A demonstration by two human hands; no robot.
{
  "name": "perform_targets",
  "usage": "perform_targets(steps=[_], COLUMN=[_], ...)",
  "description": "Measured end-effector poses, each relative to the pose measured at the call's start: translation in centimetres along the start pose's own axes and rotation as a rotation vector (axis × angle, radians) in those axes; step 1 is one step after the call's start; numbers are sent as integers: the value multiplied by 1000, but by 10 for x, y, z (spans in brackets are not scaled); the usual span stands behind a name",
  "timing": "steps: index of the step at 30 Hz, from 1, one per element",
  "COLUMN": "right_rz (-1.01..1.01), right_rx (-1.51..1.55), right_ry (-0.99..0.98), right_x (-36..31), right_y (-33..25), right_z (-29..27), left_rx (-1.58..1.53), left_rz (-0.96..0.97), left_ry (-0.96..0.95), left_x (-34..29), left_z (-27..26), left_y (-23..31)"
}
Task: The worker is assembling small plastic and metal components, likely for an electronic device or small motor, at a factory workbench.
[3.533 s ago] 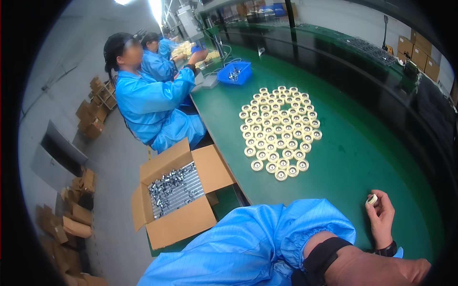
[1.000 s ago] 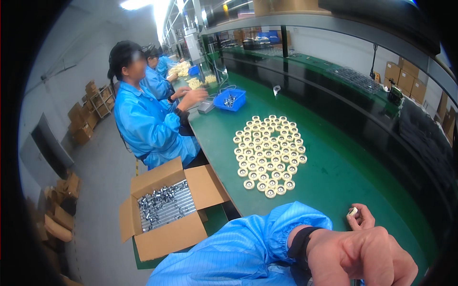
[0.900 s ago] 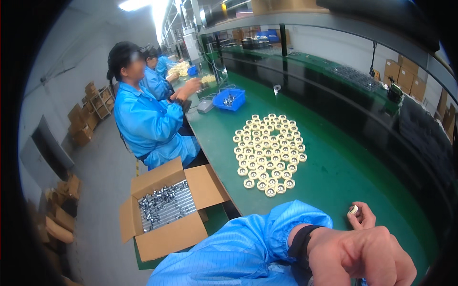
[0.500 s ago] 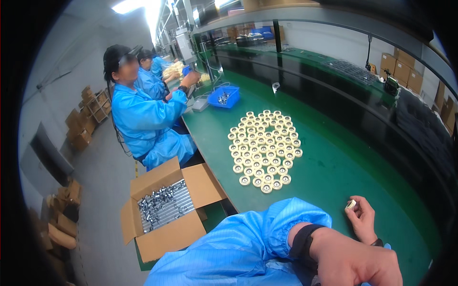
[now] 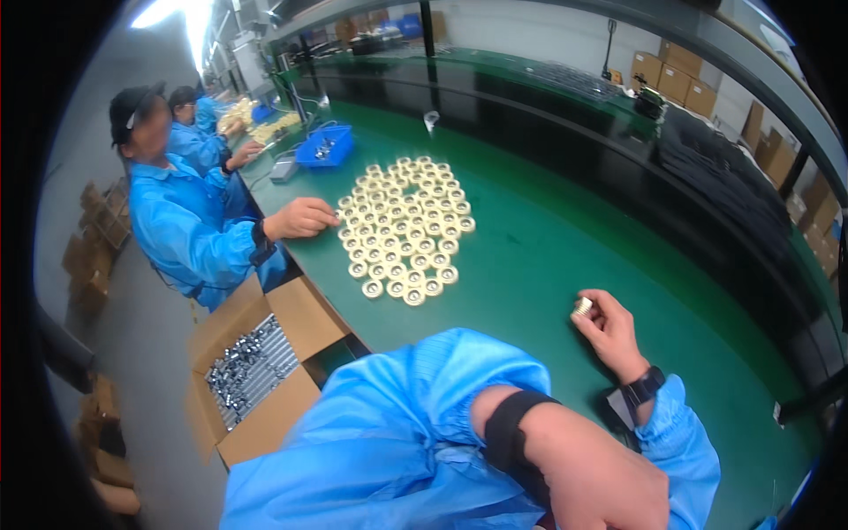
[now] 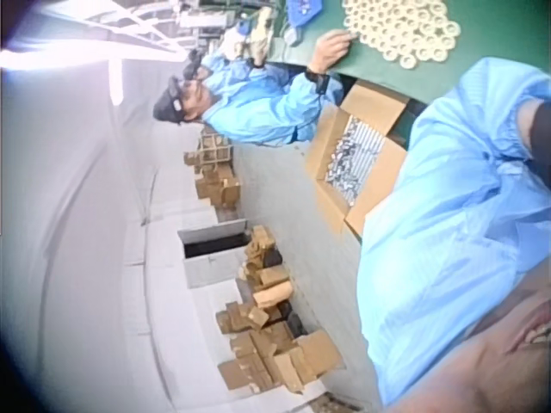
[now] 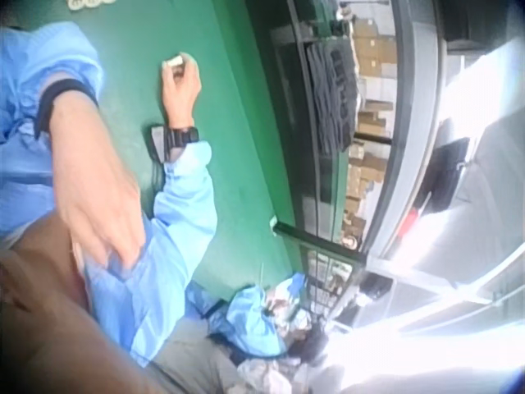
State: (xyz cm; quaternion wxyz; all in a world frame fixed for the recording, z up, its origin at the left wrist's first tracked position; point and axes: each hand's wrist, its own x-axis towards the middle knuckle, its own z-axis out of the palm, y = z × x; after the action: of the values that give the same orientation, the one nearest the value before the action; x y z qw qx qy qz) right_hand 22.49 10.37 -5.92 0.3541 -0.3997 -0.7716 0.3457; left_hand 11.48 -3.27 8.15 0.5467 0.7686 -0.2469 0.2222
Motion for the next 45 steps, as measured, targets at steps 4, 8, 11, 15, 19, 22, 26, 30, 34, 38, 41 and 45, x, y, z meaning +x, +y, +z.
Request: perform_targets(steps=[4,8,11,15,19,22,26,30,34,38,41,45], right_rz=[10,-44,-56,-34,-172,-131,-45,175,410,215,106,134], right_rx=[10,-5,-34,-62,-149,-4,-36,63,92,-136,-182,-127], right_ry=[-11,43,76,123,157,50,86,126,-2,-206,-162,-213], right_x=[-3,0,2,-6,-7,11,16,3,26,126,213,311], right_y=[-4,-6,-9,4,18,21,16,12,-27,-23,-33,-43], right_z=[2,6,9,0,8,14,11,3,-24,-11,6,52], left_rx=[224,248,248,413,466,435,463,602,574,528,451,-32], left_rz=[-204,-368,-525,-626,-793,-825,-963,-661,-696,-662,-682,-710], left_ry=[103,44,77,78,-16,116,29,10,-66,153,262,495], left_x=[-21,-58,-86,-97,-95,-93,-106,-138,-121,-159,-160,-175], left_z=[5,-4,-3,-10,-11,-8,-24,-34,-36,-21,-26,-43], left_y=[3,14,5,-16,-8,9,7,-30,-20,-31,-41,-65])
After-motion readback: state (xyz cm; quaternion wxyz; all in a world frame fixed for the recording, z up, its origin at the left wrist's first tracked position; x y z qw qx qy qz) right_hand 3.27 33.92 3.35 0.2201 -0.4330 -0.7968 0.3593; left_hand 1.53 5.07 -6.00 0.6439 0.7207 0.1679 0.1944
